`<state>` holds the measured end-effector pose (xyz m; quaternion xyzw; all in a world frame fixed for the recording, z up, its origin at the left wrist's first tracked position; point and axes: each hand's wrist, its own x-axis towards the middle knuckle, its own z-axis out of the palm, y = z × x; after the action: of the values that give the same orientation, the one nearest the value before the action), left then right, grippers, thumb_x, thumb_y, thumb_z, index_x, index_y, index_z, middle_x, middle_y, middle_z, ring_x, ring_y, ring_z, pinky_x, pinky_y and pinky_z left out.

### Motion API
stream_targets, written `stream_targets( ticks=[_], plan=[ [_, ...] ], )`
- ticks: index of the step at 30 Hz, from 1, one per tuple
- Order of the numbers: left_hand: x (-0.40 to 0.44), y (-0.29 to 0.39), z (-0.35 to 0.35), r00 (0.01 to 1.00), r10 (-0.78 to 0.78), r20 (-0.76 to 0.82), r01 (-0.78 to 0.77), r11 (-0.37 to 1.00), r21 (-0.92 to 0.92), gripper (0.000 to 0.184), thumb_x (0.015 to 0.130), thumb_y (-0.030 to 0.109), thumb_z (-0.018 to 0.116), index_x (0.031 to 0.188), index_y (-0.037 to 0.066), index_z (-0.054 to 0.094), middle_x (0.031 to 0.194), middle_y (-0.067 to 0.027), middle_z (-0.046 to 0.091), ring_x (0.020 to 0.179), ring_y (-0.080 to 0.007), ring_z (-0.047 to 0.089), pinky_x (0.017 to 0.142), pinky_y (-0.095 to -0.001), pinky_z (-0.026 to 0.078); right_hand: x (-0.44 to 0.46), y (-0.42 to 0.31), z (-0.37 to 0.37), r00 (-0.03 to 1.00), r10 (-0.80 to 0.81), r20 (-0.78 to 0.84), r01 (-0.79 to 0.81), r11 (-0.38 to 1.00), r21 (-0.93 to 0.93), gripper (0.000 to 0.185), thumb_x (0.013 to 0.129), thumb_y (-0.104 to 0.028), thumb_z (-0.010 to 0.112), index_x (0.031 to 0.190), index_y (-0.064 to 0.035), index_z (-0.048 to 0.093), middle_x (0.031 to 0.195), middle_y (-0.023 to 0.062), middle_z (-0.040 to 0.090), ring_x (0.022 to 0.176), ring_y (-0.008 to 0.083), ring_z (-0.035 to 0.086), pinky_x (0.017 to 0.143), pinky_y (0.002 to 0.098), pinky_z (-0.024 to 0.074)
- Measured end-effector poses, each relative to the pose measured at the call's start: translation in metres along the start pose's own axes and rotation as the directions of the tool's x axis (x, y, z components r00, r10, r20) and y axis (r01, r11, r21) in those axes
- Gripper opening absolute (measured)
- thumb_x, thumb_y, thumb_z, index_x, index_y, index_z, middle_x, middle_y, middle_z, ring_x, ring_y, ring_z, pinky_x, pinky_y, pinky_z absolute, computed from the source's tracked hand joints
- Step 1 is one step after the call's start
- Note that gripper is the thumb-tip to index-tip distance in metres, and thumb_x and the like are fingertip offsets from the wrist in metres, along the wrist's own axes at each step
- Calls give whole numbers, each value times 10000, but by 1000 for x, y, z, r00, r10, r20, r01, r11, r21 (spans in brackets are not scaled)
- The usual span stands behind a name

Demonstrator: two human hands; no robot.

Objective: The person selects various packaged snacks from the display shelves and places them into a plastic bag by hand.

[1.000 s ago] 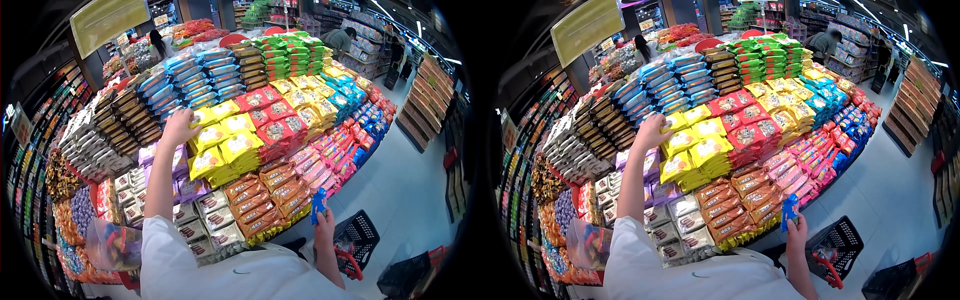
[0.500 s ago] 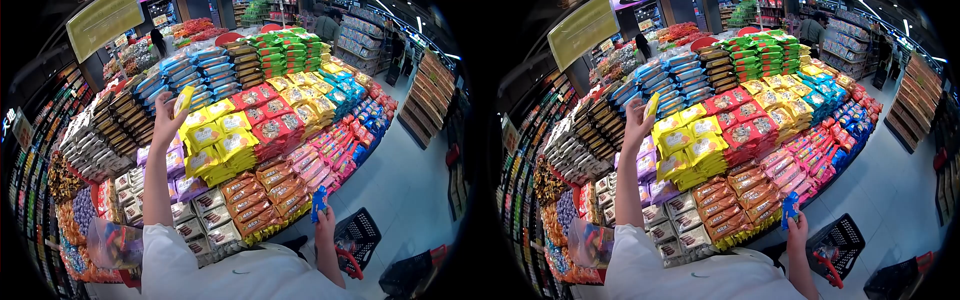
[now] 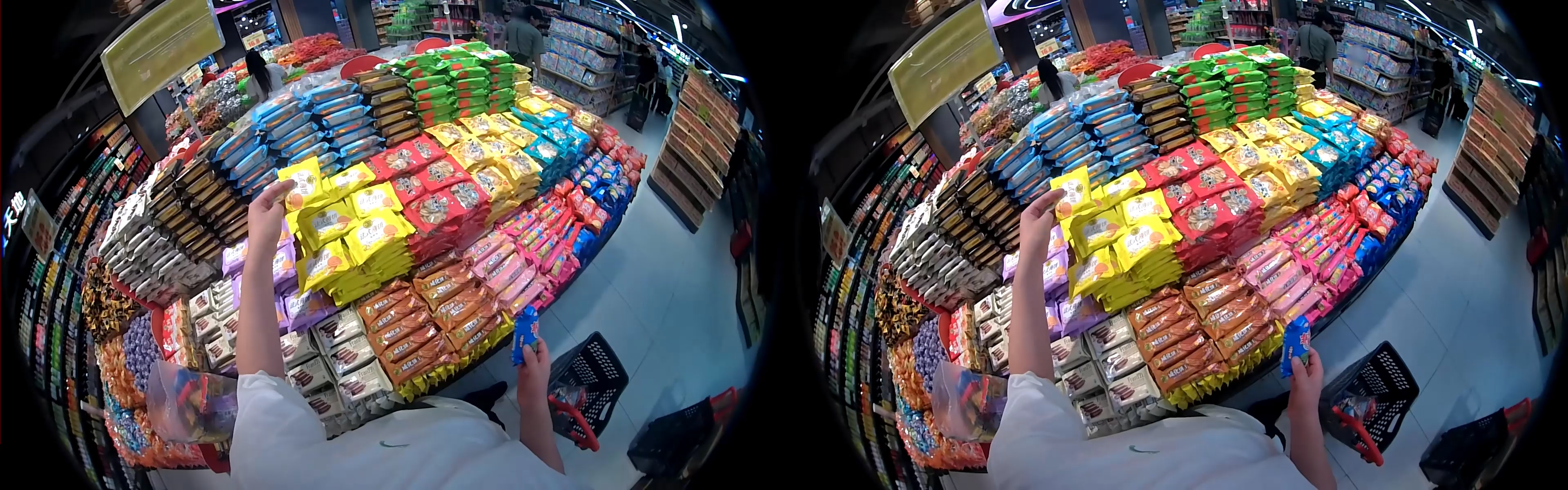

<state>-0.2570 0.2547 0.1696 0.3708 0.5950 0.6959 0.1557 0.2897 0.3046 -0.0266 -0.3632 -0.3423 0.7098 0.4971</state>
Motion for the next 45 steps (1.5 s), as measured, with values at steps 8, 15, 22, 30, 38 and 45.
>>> stream_targets(
  ticks=[8,15,22,30,38,45],
  plan=[
    [-19,25,22,853,479,209,-489,590,643,382,911,-92,578,1236,73,694,1255,-124,598,1036,-254,668,853,-349,561,6,-2,3,999,-15,46,16,999,-32,359,974,-183,653,1275,-39,522,1128,33,631,998,96,606,873,246,483],
    [-24,33,28,728,613,307,-560,274,782,392,880,-79,632,1224,96,701,1210,-117,626,1008,-292,683,817,-387,561,6,-2,6,1000,-9,25,9,1000,-24,317,978,-160,634,1251,-39,526,1102,26,622,974,87,599,868,240,481],
    [-18,26,30,613,688,389,-627,123,769,314,856,-13,703,1152,88,725,1026,-99,665,938,-293,666,783,-390,550,4,3,1,1000,-9,1,9,1000,-6,317,980,-159,631,1252,-39,523,1100,26,620,969,89,600,874,244,485],
    [-3,21,40,543,709,451,-587,-64,807,164,799,92,789,947,98,718,869,-51,615,861,-264,607,761,-397,484,4,5,-4,1000,-18,-5,18,1000,-13,352,979,-173,636,1284,-41,518,1096,23,618,960,86,596,872,241,484],
    [21,21,83,639,440,631,-612,-206,763,46,828,86,645,792,72,619,797,-77,674,880,-266,641,803,-393,462,2,2,-2,1000,-22,1,22,1000,-17,357,981,-176,634,1287,-34,516,1107,31,621,975,93,600,876,245,486],
    [39,-19,112,751,239,616,-551,-286,784,49,834,124,666,829,77,655,821,-75,667,901,-267,650,807,-406,453,-1,5,-10,999,-37,-13,37,999,-13,367,983,-178,635,1297,-31,513,1146,45,622,1013,103,604,892,254,490]
  ],
)
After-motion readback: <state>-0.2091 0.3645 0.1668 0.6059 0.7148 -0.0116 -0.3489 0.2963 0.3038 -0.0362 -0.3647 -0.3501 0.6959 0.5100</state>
